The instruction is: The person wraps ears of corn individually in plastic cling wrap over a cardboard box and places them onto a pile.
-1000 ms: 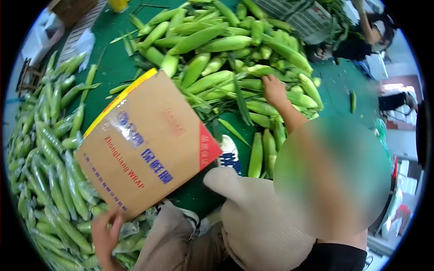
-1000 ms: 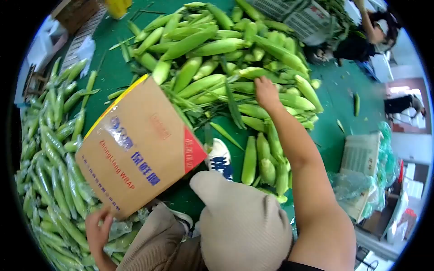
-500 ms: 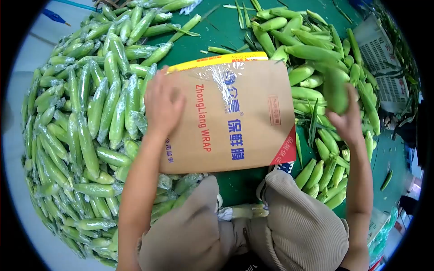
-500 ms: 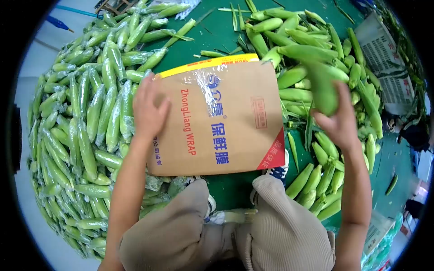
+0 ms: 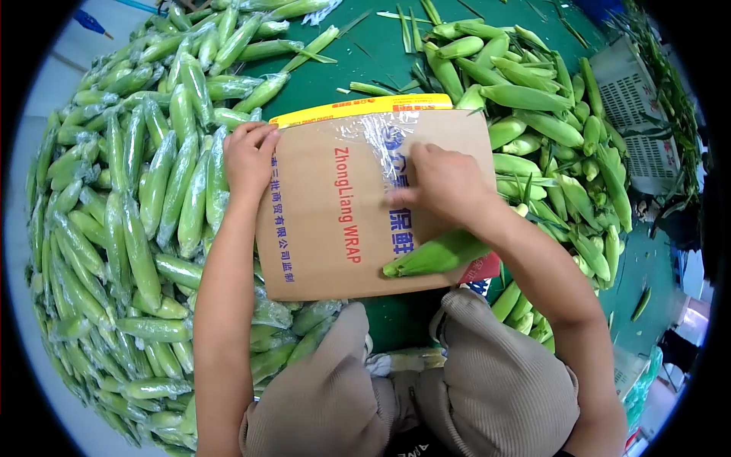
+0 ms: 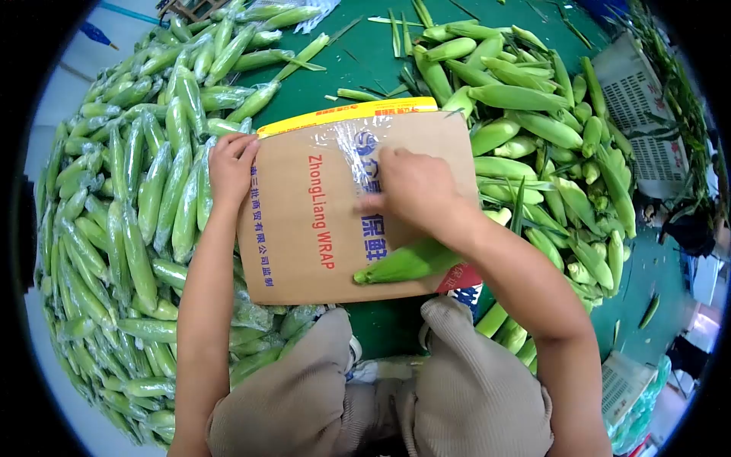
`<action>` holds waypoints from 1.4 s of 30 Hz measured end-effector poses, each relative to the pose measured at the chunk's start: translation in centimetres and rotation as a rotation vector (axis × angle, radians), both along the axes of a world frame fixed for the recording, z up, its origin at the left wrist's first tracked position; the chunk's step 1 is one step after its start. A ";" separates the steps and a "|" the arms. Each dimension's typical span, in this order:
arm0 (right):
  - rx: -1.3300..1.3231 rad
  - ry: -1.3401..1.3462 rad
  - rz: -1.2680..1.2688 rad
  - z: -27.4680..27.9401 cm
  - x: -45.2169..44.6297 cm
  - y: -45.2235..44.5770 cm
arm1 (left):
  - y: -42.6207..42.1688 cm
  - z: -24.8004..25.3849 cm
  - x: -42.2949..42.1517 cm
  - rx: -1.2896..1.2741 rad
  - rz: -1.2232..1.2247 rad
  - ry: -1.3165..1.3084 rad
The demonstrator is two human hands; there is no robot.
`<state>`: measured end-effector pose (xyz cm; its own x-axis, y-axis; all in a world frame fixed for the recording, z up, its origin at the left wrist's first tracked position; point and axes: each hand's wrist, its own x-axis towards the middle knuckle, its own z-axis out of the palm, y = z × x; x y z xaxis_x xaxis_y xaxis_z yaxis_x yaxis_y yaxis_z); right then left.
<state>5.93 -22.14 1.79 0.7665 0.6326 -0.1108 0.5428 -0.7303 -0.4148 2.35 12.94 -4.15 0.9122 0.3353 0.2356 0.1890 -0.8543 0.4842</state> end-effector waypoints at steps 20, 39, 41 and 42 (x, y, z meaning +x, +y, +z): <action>0.097 0.083 -0.154 0.5 -3.0 -11.6 | -4.4 13.1 -13.5 0.522 -0.529 0.600; 0.149 0.103 0.352 3.3 -10.9 -14.4 | -14.1 3.3 -9.4 0.380 -0.747 0.365; 0.243 0.116 0.313 6.0 -9.9 -14.8 | -14.1 3.0 -9.3 0.397 -0.763 0.319; 0.306 0.070 0.273 7.8 -9.0 -13.6 | -14.0 2.8 -9.6 0.413 -0.771 0.297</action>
